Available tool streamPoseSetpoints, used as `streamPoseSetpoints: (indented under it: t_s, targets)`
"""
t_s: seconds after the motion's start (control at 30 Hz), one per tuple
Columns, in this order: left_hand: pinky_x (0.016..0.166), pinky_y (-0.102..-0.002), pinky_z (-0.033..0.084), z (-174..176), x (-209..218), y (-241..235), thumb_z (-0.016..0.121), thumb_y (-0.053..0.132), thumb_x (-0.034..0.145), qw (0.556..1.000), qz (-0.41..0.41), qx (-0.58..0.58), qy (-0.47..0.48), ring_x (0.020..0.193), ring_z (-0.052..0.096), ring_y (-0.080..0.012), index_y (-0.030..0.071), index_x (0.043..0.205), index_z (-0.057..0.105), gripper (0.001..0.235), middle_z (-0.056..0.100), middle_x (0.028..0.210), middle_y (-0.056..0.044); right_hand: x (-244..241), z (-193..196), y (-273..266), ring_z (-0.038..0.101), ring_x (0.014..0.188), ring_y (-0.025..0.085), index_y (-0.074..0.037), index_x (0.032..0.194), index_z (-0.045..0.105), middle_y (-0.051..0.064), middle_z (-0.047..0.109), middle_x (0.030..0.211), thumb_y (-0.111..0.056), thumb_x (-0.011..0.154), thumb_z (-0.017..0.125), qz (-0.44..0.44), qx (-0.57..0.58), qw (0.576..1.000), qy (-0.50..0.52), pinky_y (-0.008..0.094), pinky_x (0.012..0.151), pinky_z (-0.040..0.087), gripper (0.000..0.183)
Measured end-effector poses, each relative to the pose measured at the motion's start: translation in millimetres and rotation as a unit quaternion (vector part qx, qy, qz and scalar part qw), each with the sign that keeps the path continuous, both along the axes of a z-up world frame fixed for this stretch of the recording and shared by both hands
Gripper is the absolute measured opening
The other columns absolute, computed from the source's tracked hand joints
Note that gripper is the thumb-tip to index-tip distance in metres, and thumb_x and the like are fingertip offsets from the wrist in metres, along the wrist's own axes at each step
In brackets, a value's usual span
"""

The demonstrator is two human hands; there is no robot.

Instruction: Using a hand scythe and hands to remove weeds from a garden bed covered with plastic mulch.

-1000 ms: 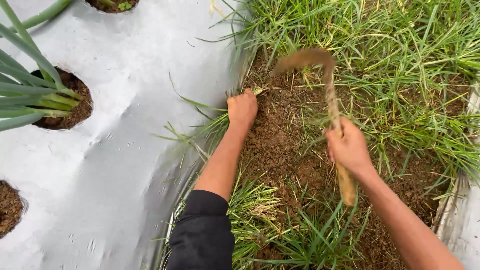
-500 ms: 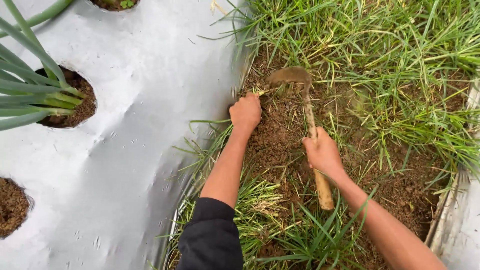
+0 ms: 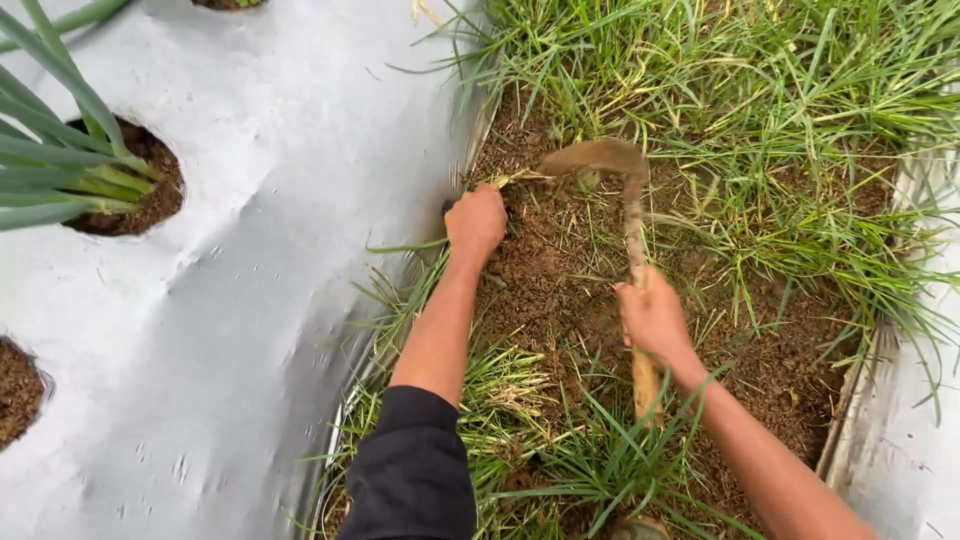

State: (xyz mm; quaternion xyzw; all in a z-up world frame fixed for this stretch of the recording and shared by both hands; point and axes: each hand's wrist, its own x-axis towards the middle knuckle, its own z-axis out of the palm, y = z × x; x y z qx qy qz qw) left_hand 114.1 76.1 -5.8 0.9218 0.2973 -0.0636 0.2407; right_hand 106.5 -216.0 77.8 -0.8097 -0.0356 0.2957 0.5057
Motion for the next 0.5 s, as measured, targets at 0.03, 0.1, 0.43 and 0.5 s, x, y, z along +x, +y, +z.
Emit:
streamPoseSetpoints:
  t_s: [0.03,0.1,0.43,0.5]
  targets:
    - [0.067,-0.056,0.063,0,4,0,0.028,0.027,0.113,1.000,-0.003,0.002,-0.003,0.079,0.077,-0.0388,-0.005,0.116,0.064,0.049,0.074,0.090,-0.026,7,3,2,0.054,0.040,0.017,0.012,0.121,0.049,0.009,0.054,0.061,0.000,0.099,0.048,-0.003,0.002,1.000,-0.003,0.029,0.030,0.049,0.025]
    - [0.066,-0.056,0.064,-6,-2,-9,0.028,0.026,0.113,1.000,0.007,0.003,-0.002,0.079,0.077,-0.0384,-0.007,0.116,0.063,0.047,0.074,0.089,-0.026,15,7,-3,0.051,0.045,0.013,0.005,0.117,0.047,0.007,0.049,0.069,-0.001,0.104,0.040,-0.072,0.087,0.989,-0.092,0.022,0.036,0.047,0.016]
    - [0.061,-0.056,0.063,24,-42,-29,0.035,0.023,0.111,0.998,-0.049,0.030,0.004,0.073,0.076,-0.0376,-0.008,0.113,0.063,0.041,0.073,0.084,-0.026,-30,-21,14,0.052,0.046,0.016,0.014,0.141,0.039,0.010,0.056,0.067,-0.001,0.101,0.048,0.079,-0.071,0.992,0.061,0.029,0.040,0.052,0.043]
    - [0.065,-0.058,0.063,42,-69,-28,0.030,0.024,0.113,0.997,-0.070,0.026,0.004,0.075,0.076,-0.0397,-0.008,0.115,0.061,0.045,0.073,0.086,-0.029,-33,-2,9,0.051,0.044,0.015,0.012,0.141,0.040,0.006,0.053,0.063,-0.003,0.101,0.050,0.012,-0.001,0.995,0.103,0.028,0.035,0.050,0.044]
